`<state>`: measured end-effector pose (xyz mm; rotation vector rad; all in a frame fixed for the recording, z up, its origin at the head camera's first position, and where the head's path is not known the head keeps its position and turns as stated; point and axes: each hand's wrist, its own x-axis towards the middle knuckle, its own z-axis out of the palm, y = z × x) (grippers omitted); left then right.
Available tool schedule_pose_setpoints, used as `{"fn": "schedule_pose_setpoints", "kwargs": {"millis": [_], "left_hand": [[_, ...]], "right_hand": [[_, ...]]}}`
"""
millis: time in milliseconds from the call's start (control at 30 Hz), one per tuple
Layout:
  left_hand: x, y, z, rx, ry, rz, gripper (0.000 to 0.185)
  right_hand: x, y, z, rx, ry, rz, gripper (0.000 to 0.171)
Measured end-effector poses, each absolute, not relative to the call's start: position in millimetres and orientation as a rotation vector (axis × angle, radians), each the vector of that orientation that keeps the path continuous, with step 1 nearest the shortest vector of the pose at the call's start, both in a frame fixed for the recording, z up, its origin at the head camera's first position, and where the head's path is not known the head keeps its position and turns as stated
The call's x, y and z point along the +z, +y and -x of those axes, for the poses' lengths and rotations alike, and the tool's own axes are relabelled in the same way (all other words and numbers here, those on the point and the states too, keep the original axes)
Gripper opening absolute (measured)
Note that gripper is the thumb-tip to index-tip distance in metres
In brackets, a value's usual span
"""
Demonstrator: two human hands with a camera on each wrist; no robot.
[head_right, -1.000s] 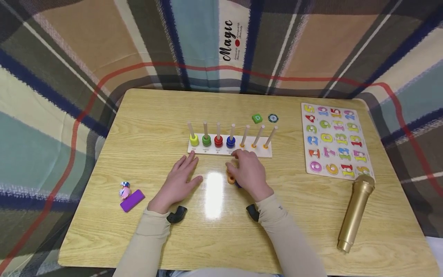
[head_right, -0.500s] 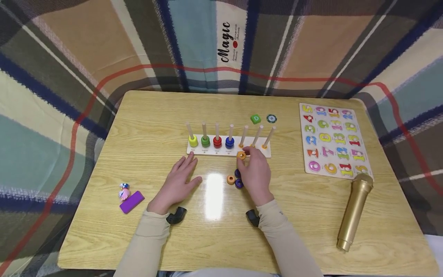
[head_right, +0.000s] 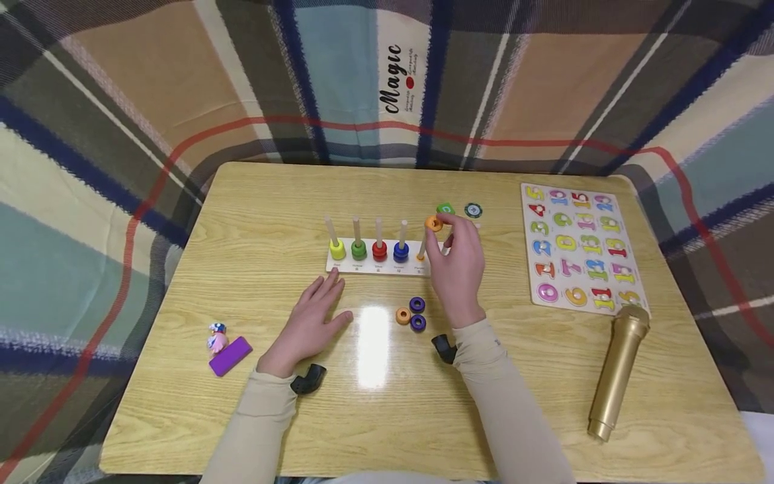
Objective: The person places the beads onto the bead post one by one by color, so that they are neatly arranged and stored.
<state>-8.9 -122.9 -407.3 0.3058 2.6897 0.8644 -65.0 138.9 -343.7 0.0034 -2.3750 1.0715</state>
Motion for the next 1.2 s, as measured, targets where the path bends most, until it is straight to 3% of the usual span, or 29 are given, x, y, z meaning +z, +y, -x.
{"fn": "schedule_pose_setpoints", "kwargs": {"millis": [467, 600, 733, 833, 967, 1200], "left_hand": [[-409.4, -123.4, 8.8, 0.883, 2.685, -0.300, 0.072], [-407.9, -122.9, 9.2, 0.876, 2.686, -0.303, 0.072], [-408.6, -123.1, 9.5, 0.875, 2.691, -0.308, 0.072], [-409.5, -123.2, 9.7, 0.884, 2.696, -0.307, 0.072], [-410.0, -123.2, 9.7, 0.879, 2.696, -0.297, 0.072], [-411.0, -122.6, 9.7, 0.877, 2.693, -0.308, 0.072]], "right_hand": [[-339.3, 138.2, 59.5, 1.089, -2.472, -0.059, 0.025], [-348.8, 139.8, 42.5, 1.018, -2.734, -0.263, 0.026], [-370.0, 137.8, 22.6, 0.791, -3.061, -0.585, 0.042], [-384.0, 136.1, 12.8, 0.686, -3.119, -0.684, 0.040], [-394.2, 136.2, 7.5, 0.722, -3.093, -0.613, 0.029], [-379.9, 150.2, 17.5, 1.027, -2.920, -0.276, 0.033]]}}
